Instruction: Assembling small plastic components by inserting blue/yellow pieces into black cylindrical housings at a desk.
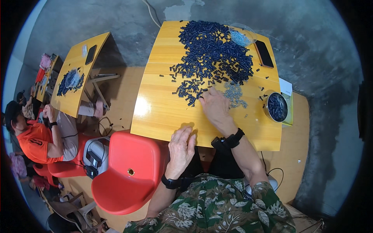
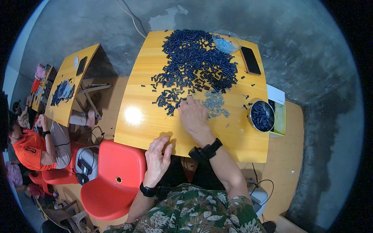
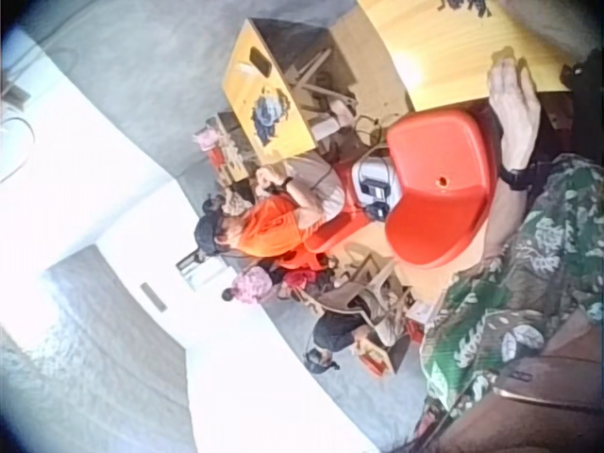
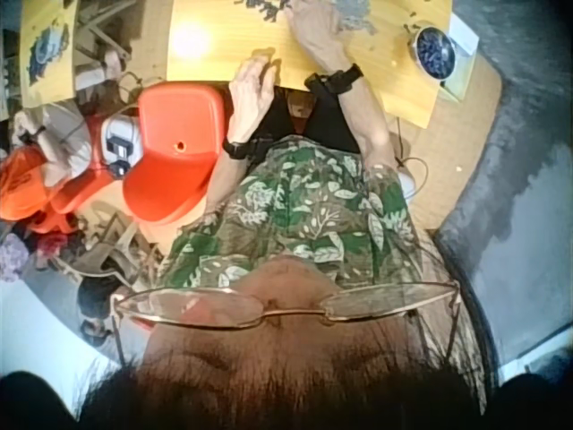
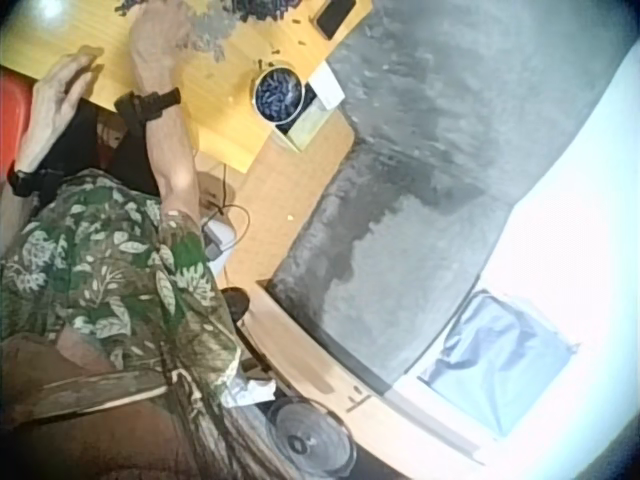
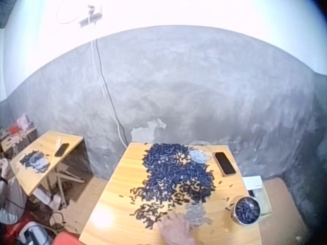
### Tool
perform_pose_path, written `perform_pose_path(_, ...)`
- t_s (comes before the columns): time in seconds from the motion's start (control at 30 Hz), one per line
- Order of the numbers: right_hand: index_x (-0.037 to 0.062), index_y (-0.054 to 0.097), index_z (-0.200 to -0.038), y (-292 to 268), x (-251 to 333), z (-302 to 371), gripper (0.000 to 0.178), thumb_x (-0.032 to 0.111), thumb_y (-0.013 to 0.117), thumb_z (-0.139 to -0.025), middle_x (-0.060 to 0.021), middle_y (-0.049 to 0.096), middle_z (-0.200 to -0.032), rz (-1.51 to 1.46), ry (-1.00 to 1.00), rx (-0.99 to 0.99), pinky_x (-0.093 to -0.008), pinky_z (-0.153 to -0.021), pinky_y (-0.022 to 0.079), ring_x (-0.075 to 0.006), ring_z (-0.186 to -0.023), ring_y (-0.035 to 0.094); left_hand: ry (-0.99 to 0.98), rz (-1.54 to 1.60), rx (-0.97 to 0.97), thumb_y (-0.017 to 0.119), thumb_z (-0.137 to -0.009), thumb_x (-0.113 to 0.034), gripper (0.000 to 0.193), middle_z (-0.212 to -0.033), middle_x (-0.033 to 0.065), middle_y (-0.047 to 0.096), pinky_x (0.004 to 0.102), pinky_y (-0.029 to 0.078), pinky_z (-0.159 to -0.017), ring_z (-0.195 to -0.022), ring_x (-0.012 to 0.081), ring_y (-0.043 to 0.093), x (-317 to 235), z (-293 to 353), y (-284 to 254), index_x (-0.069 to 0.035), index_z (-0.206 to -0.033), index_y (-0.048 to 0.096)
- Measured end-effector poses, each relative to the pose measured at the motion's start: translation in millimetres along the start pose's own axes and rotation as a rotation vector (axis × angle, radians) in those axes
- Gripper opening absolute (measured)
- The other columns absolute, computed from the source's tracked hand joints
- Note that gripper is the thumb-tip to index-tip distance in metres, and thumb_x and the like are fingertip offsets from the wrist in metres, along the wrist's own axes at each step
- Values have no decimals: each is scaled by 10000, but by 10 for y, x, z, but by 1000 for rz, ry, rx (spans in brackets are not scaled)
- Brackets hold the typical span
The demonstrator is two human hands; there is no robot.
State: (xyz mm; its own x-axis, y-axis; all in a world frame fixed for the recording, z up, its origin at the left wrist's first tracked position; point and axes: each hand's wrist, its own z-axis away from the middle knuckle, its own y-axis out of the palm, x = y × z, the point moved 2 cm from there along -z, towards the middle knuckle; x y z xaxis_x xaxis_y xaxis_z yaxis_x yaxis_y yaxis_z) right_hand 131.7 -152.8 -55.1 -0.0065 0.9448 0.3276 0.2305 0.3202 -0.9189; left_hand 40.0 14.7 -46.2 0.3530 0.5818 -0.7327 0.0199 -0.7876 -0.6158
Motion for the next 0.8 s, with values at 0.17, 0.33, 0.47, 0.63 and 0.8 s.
perform_pose_path(0.17,41,636,-793,17,-51,27,159,194,638,-840,-100,608,-824,-56,-82,-140,-453,-658,513,-315,-802,642,25,-17,9,647,-851,-51,217,-1057,194,657,434,499,-846,-971,371,628,-68,-23,2,31,-1052,642)
perform_pose_path(0.33,5,659,-839,-456,-32,524,137,139,678,-853,-67,663,-730,-767,121,129,-346,-604,508,-195,-658,642,-43,32,-9,648,-875,-50,263,-1082,193,660,382,515,-856,-999,349,640,-114,8,-77,16,-1129,635)
perform_pose_path(0.47,-22,690,-945,-707,17,877,139,87,706,-862,-22,681,-763,-1183,268,378,-216,-569,478,-54,-640,591,140,163,-11,662,-838,30,271,-1033,179,676,352,535,-793,-922,305,668,-360,-59,-133,10,-1108,667)
perform_pose_path(0.63,-30,686,-994,-849,46,1041,138,68,669,-899,-32,689,-796,-1295,274,369,-207,-603,507,-65,-675,625,111,241,1,714,-791,58,221,-918,147,700,329,550,-729,-798,269,691,-452,-24,-125,1,-1005,709)
perform_pose_path(0.8,-22,671,-1074,-827,9,1108,172,57,645,-925,-49,703,-838,-1521,222,379,-221,-675,549,-83,-727,659,-22,357,31,700,-841,0,130,-880,100,708,268,512,-723,-794,170,672,-516,-17,-213,9,-969,718)
